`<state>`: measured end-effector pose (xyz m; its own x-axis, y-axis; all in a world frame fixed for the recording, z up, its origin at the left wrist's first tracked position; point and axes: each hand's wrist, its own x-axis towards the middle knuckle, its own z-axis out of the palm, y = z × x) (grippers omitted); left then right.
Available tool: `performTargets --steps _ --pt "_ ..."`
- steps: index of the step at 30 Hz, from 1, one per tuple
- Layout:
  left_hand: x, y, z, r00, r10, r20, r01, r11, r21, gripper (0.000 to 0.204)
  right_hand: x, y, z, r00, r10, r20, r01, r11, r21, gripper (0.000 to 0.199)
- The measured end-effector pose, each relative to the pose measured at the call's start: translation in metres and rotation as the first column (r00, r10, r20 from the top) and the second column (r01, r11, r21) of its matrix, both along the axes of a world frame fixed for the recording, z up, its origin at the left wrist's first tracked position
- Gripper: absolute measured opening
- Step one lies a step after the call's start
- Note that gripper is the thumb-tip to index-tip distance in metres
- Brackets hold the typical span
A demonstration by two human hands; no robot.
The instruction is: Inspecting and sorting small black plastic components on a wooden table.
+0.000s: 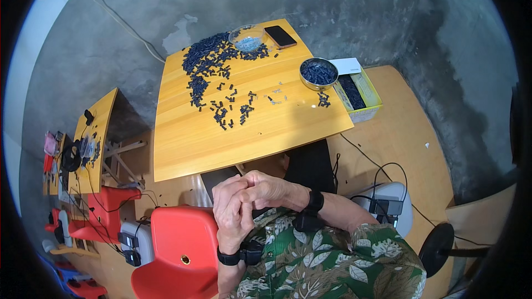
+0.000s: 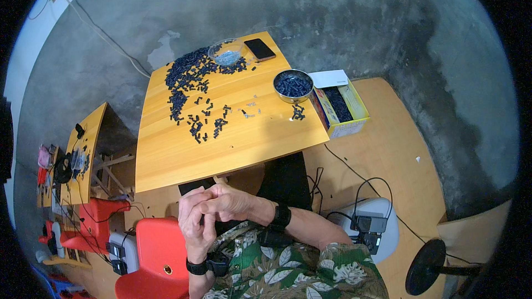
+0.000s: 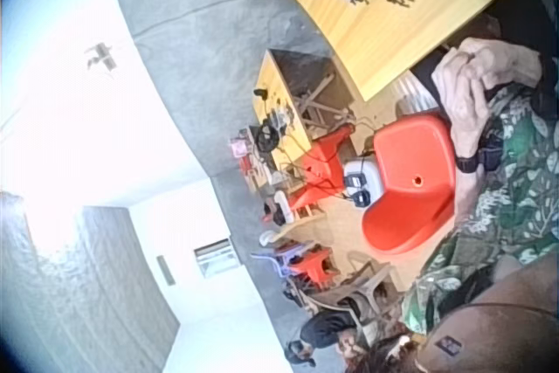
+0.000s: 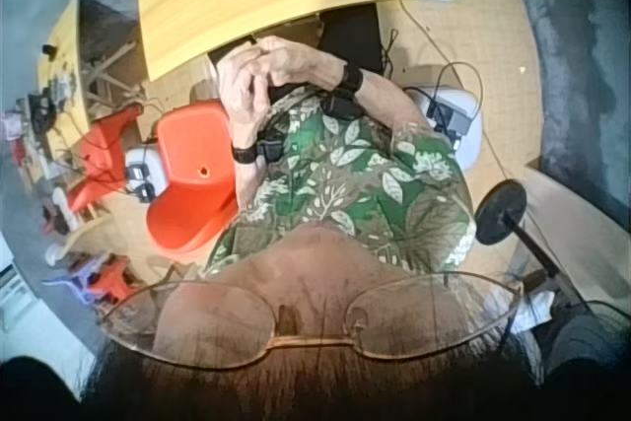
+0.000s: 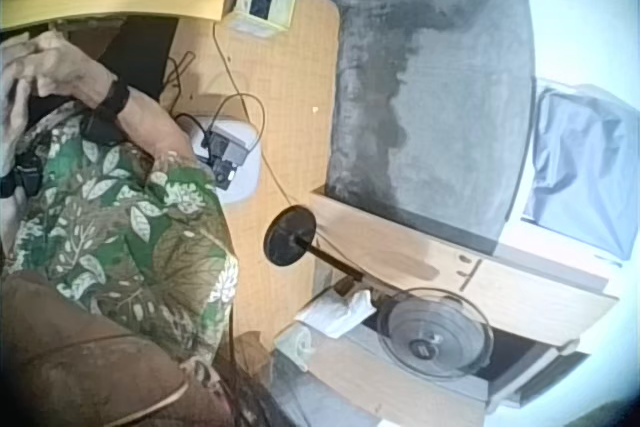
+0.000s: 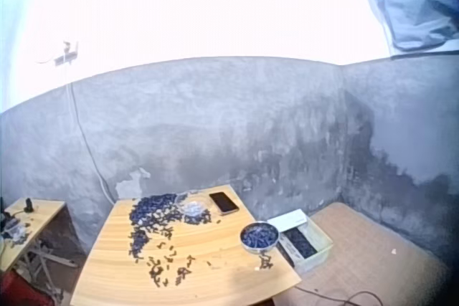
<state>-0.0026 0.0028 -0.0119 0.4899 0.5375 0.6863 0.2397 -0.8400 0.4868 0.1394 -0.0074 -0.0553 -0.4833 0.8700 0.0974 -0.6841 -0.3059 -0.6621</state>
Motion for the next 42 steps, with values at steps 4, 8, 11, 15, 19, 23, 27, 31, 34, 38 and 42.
performTargets --steps 4,8,11,15,19,23,27,31,34,38,42 --pt "-0.002 0.0 0.002 1.0 0.014 -0.007 -0.014 1.0 0.022 0.013 0.008 0.001 -0.001 0.996 0.065 -0.068 -0.067 0.998 -0.02 0.037" --pt "0.0 0.0 0.003 1.0 -0.001 0.009 0.0 1.0 0.027 0.011 0.011 0.004 -0.008 0.989 0.126 -0.072 -0.122 0.991 0.058 0.041" --pt "0.0 0.0 0.002 1.0 -0.001 0.014 0.0 1.0 0.022 0.01 0.009 0.005 -0.015 0.988 0.131 -0.077 -0.128 0.991 0.048 0.038" --pt "-0.002 0.0 0.003 1.0 0.011 0.006 -0.011 1.0 0.01 0.011 0.007 0.006 -0.018 0.956 0.188 -0.225 -0.19 0.982 0.016 0.035" --pt "-0.002 0.001 0.002 1.0 -0.018 0.014 0.018 0.999 0.046 0.015 0.011 0.006 -0.018 0.939 0.234 -0.252 -0.239 0.971 0.012 0.032" --pt "-0.001 0.001 0.001 0.999 -0.028 0.029 0.026 0.999 0.045 0.016 0.009 0.005 -0.016 0.959 0.206 -0.197 -0.211 0.977 -0.008 0.03" --pt "-0.001 0.001 0.001 0.998 -0.031 0.046 0.03 0.999 0.03 0.015 0.008 0.003 -0.014 0.959 0.177 -0.221 -0.182 0.983 -0.001 0.026" --pt "0.001 -0.003 0.001 0.997 -0.001 0.073 0.002 1.0 -0.014 0.009 0.007 0.001 -0.011 0.969 0.152 -0.195 -0.156 0.988 -0.005 0.024" --pt "0.0 -0.002 0.001 0.997 0.014 0.071 -0.011 0.999 -0.041 0.008 0.005 0.001 -0.009 0.98 0.119 -0.16 -0.127 0.991 -0.039 0.026" --pt "-0.002 0.0 0.001 0.998 0.023 0.052 -0.022 1.0 -0.017 0.011 0.011 0.002 -0.004 0.992 0.097 -0.077 -0.102 0.992 -0.069 0.024" --pt "-0.003 0.003 0.002 0.999 0.044 -0.025 -0.044 0.999 0.005 0.023 0.023 0.003 0.008 0.995 0.093 -0.026 -0.093 0.995 -0.019 0.028"
